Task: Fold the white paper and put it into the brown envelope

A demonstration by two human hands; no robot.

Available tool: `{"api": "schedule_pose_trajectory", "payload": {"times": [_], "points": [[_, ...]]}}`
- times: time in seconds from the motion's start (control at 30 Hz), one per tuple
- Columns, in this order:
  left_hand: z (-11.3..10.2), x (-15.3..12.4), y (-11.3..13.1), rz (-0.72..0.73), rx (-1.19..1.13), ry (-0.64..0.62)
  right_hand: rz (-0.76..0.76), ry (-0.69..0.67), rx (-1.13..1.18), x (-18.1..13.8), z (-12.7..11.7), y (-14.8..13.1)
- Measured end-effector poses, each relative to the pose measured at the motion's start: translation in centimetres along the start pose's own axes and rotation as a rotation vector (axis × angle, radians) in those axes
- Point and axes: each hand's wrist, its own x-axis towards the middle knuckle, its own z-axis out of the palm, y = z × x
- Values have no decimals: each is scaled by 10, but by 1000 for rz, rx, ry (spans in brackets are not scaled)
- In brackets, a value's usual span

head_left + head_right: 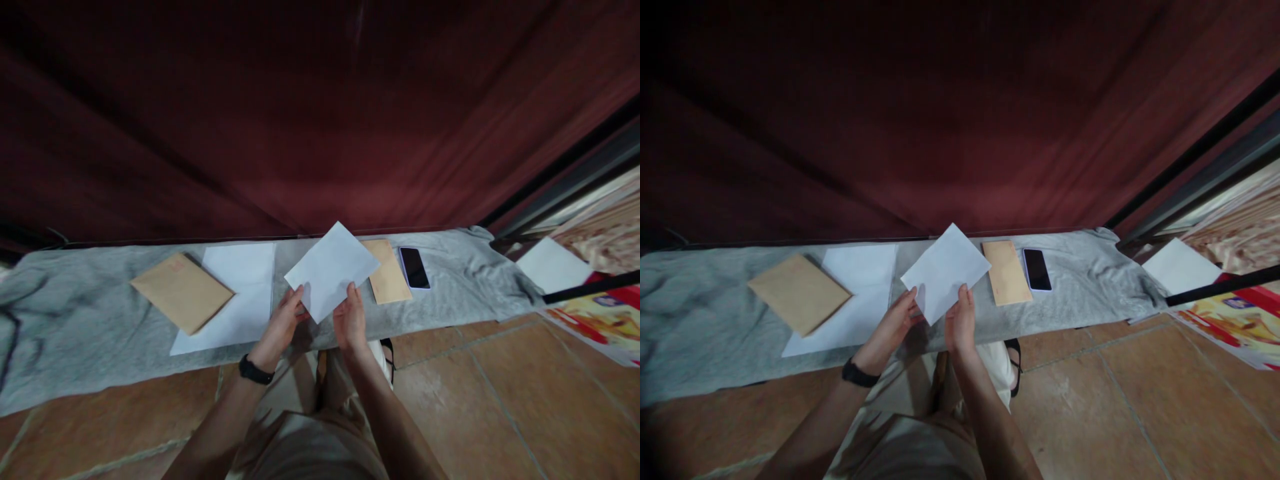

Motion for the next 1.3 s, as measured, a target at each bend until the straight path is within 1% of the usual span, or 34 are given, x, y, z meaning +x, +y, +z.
{"api": "schedule_pose_trajectory", "payload": {"times": [0.03, 0.1, 0.17, 0.23, 0.33, 0.37, 0.43, 0.47, 0.5, 0.53, 0.63, 0.7, 0.73, 0.8, 0.87, 0.9, 0.97, 1.0, 1.03, 1.07, 1.1, 1.17, 1.2, 1.23, 1.3], "points": [[1, 2, -8, -13, -22, -28, 15, 7, 23, -1, -3, 4], [1, 8, -21, 49, -6, -37, 58, 46, 13, -5, -14, 18], [-3, 16, -30, 163, 99, 11, 116, 106, -38, -8, -30, 32], [-10, 27, -33, 251, 246, 60, 158, 163, -47, -12, -49, 43], [-22, 43, -29, 306, 431, 88, 132, 276, -62, -17, -77, 47], [-24, 46, -27, 312, 502, 96, 108, 315, -121, -18, -84, 45], [-27, 49, -21, 304, 685, 125, -13, 346, -311, -19, -95, 39], [-27, 48, -19, 287, 787, 143, -94, 322, -431, -18, -98, 36], [-27, 47, -16, 264, 880, 160, -179, 264, -555, -17, -98, 33], [-26, 46, -13, 243, 960, 170, -258, 176, -679, -15, -97, 31], [-23, 44, -7, 203, 1103, 155, -443, -182, -1022, -7, -88, 30], [-22, 45, -5, 207, 1155, 147, -533, -394, -1237, -2, -82, 33], [-22, 46, -4, 211, 1176, 148, -567, -474, -1333, -1, -80, 35], [-23, 47, -4, 227, 1204, 149, -609, -582, -1483, 0, -79, 39], [-25, 45, -6, 278, 1222, 166, -627, -627, -1565, -1, -80, 40], [-25, 43, -8, 335, 1236, 191, -631, -634, -1586, -2, -81, 40], [-22, 37, -13, 519, 1271, 263, -639, -638, -1600, -4, -82, 38], [-19, 34, -16, 628, 1291, 281, -641, -639, -1600, -4, -82, 37], [-15, 31, -19, 734, 1310, 266, -644, -641, -1598, -4, -82, 36], [-10, 29, -23, 822, 1329, 203, -646, -645, -1595, -4, -83, 35], [-5, 29, -28, 889, 1350, 101, -647, -649, -1591, -4, -83, 35], [4, 32, -38, 954, 1408, -138, -646, -665, -1581, -4, -84, 34], [7, 35, -43, 956, 1440, -221, -644, -672, -1574, -4, -84, 34], [9, 39, -48, 946, 1471, -274, -641, -677, -1568, -4, -85, 34], [10, 48, -54, 924, 1521, -308, -634, -680, -1556, -5, -87, 34]]}}
